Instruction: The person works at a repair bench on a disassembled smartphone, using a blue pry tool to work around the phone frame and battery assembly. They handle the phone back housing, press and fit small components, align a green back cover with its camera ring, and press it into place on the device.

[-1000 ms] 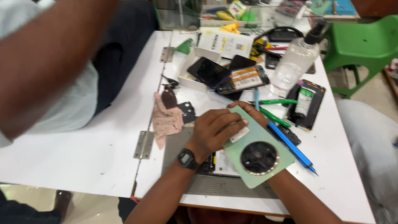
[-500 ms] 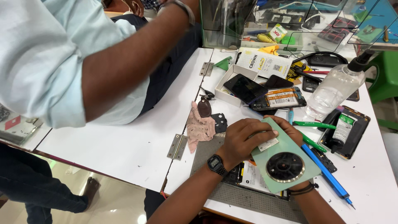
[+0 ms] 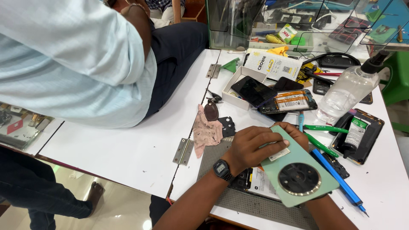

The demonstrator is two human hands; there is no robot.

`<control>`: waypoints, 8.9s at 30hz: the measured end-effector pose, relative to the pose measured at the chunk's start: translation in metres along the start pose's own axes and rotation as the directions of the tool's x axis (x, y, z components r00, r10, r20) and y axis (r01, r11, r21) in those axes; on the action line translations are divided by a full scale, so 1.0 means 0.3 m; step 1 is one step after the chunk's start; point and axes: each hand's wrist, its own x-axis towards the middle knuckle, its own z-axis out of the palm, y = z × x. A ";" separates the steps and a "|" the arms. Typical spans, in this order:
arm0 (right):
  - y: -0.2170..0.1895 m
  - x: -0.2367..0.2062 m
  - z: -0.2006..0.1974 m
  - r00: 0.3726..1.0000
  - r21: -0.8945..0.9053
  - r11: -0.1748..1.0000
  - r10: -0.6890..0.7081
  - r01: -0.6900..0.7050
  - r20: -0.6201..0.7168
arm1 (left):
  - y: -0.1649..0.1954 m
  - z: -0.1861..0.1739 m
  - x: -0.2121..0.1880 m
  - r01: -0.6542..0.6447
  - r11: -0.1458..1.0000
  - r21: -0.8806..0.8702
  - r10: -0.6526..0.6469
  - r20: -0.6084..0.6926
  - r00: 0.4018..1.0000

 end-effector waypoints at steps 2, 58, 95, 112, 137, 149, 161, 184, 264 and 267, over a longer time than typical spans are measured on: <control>-0.003 -0.014 0.000 0.995 0.029 0.997 -0.079 0.077 0.068 | 0.004 0.001 0.003 0.041 0.997 -0.069 -0.043 -0.033 0.999; -0.112 -0.082 0.141 0.955 -0.003 0.996 0.080 -0.084 -0.285 | 0.113 -0.049 0.061 0.536 0.546 -0.644 -0.647 0.083 0.758; -0.087 -0.124 0.107 0.974 -0.153 0.978 -0.164 0.140 -0.157 | 0.108 -0.062 0.023 0.183 0.781 -0.597 -0.254 -0.036 0.966; -0.095 -0.138 0.093 0.908 -0.702 0.665 -0.415 0.256 -0.061 | 0.113 -0.060 0.020 0.159 0.832 -0.531 -0.207 -0.031 0.978; -0.140 -0.148 0.105 0.917 -0.565 0.775 -0.391 0.283 -0.076 | 0.116 -0.068 0.055 0.172 0.814 -0.555 -0.230 -0.035 0.973; -0.072 -0.151 0.104 0.910 -0.605 0.729 -0.414 0.320 -0.016 | 0.116 -0.067 0.033 0.189 0.820 -0.541 -0.239 -0.023 0.971; -0.044 -0.132 0.082 0.952 -0.526 0.816 -0.303 0.238 -0.039 | 0.112 -0.066 0.022 0.146 0.809 -0.569 -0.199 -0.032 0.979; -0.063 -0.111 0.075 0.965 -0.451 0.865 -0.260 0.218 -0.031 | 0.112 -0.080 0.039 0.104 0.827 -0.553 -0.188 -0.098 0.977; -0.260 -0.105 0.067 0.967 0.420 0.871 -0.232 0.255 -0.106 | 0.048 -0.087 0.169 0.466 0.081 -0.881 -0.899 0.138 0.416; -0.259 -0.106 0.083 0.972 0.448 0.862 -0.209 0.237 -0.111 | 0.057 -0.105 0.177 0.461 0.085 -0.883 -0.904 0.126 0.409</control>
